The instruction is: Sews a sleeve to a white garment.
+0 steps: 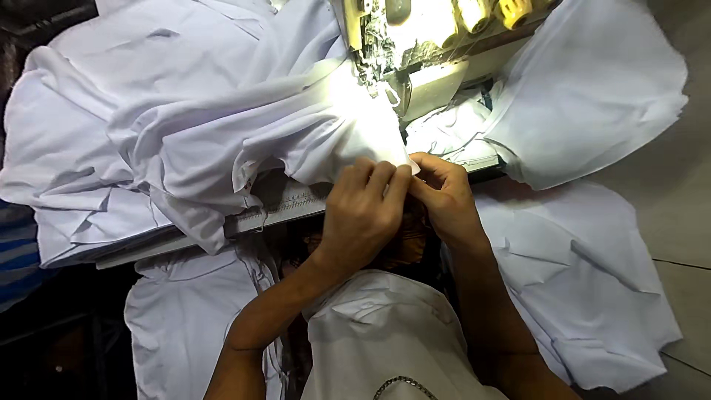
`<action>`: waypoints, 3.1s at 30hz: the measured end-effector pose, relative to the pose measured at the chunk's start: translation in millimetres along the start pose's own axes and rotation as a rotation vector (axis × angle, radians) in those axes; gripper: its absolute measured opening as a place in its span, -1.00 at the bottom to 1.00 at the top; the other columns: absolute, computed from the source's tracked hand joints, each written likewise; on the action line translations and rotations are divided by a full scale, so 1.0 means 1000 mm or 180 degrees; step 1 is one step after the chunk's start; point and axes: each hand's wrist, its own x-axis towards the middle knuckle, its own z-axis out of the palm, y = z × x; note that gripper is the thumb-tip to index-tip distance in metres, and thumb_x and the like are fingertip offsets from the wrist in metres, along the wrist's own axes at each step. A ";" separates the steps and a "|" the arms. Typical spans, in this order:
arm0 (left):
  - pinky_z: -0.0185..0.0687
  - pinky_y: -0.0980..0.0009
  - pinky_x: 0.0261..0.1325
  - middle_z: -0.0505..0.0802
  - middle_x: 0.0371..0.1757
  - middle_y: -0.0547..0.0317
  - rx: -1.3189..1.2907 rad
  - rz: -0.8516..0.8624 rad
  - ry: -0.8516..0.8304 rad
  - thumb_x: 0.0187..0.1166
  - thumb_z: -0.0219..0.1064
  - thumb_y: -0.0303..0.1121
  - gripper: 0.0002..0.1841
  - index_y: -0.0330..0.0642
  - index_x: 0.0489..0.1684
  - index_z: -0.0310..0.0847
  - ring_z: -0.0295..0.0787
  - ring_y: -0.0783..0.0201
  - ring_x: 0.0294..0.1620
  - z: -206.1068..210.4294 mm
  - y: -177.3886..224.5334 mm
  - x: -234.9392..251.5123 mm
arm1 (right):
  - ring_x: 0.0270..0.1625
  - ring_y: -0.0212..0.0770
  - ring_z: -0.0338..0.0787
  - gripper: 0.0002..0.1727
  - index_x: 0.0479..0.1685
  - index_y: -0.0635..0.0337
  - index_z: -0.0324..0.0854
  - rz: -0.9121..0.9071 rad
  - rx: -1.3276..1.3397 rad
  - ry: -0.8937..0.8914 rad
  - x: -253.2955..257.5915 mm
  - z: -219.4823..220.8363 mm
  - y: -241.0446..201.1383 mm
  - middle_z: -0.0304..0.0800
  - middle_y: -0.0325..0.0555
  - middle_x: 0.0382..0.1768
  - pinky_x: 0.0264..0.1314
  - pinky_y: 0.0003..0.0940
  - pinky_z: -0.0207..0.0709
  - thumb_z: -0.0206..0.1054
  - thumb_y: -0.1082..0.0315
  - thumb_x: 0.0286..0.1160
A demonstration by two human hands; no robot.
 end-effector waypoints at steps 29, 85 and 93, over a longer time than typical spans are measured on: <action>0.40 0.26 -0.51 0.74 -0.54 0.28 -0.1511 -0.0125 -0.1236 0.70 0.27 -0.25 -0.70 -0.09 0.21 0.81 0.56 0.30 -0.60 0.007 -0.019 0.072 | -0.50 -0.55 0.68 -0.97 -0.31 0.07 0.72 0.0255 -0.0513 0.0649 0.001 0.009 0.011 0.73 -0.39 -0.52 -0.45 -0.58 0.57 0.41 0.40 0.46; 0.65 0.50 -0.18 0.69 -0.32 0.39 -0.2090 -0.1951 0.1112 0.73 0.29 -0.31 -0.82 -0.21 0.09 0.53 0.64 0.51 -0.36 -0.003 -0.134 -0.020 | -0.52 -0.45 0.71 -0.82 -0.23 0.14 0.74 0.0291 -0.0204 0.0488 0.004 0.015 0.015 0.80 -0.24 -0.44 -0.49 -0.62 0.63 0.63 0.44 0.29; 0.73 0.49 -0.19 0.76 -0.27 0.42 -0.2085 -0.2120 0.0971 0.73 0.31 -0.25 -0.77 -0.17 0.14 0.54 0.72 0.52 -0.34 -0.002 -0.133 -0.027 | -0.61 -0.43 0.61 -0.74 0.03 0.11 0.78 0.0498 -0.0024 0.0689 -0.008 0.018 0.015 0.75 -0.24 -0.48 -0.59 -0.61 0.52 0.60 0.36 0.38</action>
